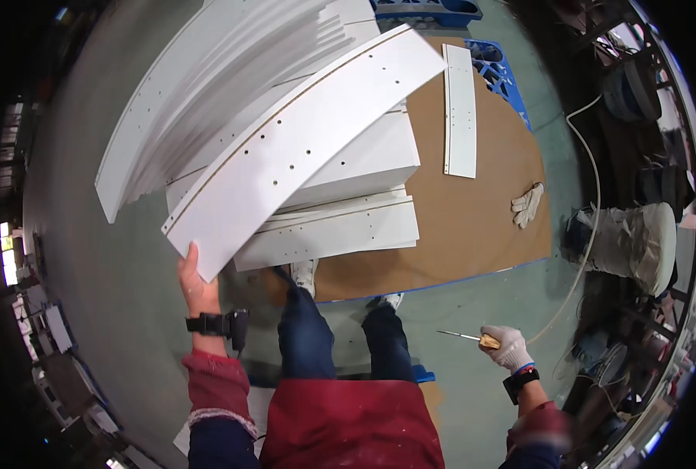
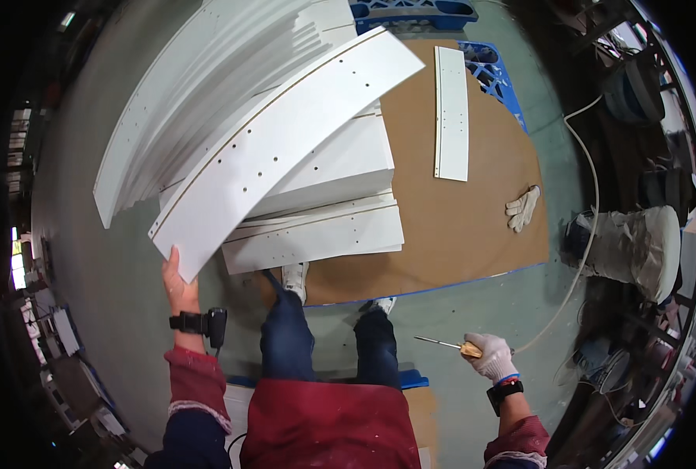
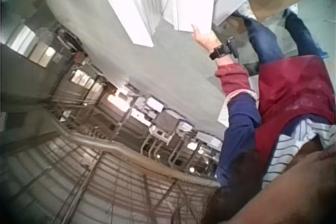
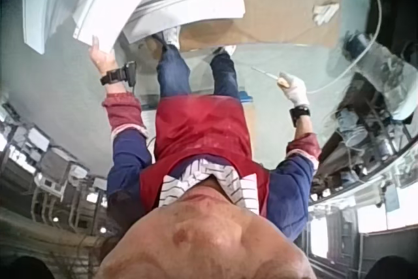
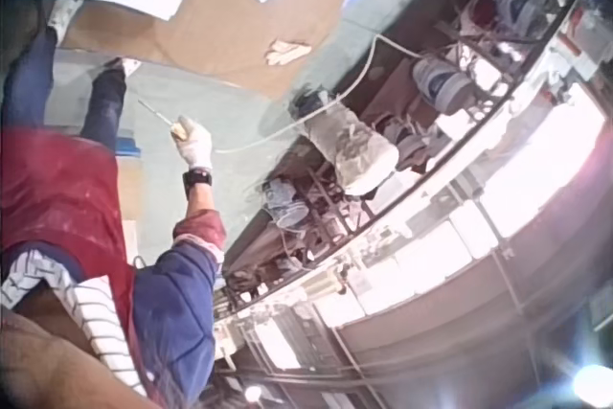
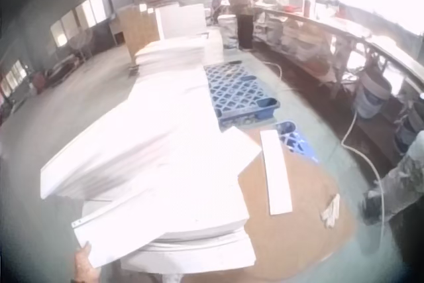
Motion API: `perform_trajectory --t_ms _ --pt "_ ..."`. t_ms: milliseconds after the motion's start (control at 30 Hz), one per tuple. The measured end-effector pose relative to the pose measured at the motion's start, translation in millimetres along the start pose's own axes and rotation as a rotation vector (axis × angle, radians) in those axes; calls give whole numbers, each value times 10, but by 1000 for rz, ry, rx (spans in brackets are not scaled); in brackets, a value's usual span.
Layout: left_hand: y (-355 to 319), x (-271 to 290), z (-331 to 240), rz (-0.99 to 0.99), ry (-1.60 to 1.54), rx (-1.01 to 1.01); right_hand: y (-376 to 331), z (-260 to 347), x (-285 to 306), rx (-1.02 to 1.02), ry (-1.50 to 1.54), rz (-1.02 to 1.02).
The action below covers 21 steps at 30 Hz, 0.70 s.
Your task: The person repeatedly picks up white rectangular panels with pre-drilled holes from a stack on a workbench. They use a screwdriver to tap the edges of each panel before placing it back onto the stack. The person handles the panels one at a time in a repetitive cycle throughout the video.
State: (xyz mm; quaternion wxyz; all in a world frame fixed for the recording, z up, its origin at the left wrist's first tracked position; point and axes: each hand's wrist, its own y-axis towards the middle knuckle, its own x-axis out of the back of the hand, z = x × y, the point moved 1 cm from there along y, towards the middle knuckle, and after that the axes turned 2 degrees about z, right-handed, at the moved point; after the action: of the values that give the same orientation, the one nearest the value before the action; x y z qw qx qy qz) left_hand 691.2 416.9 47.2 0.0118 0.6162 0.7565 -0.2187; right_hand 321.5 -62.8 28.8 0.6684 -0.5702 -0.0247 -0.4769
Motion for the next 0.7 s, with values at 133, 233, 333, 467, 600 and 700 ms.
perform_trajectory --t_ms 133,233,333,467,600,700 --pt "264 190 146 -12 111 49 79 94 2 -5 -37 18" --pt "506 441 127 -79 184 137 137 113 -28 -19 -47 -8" --pt "757 627 18 -56 399 105 225 134 -81 -50 -41 28" --pt "851 661 -50 34 479 174 362 218 -155 -28 -52 58" --pt "860 669 -152 -85 791 127 477 339 -175 34 -43 64" --pt "901 808 -201 -279 1104 -238 571 390 -164 41 -95 82"
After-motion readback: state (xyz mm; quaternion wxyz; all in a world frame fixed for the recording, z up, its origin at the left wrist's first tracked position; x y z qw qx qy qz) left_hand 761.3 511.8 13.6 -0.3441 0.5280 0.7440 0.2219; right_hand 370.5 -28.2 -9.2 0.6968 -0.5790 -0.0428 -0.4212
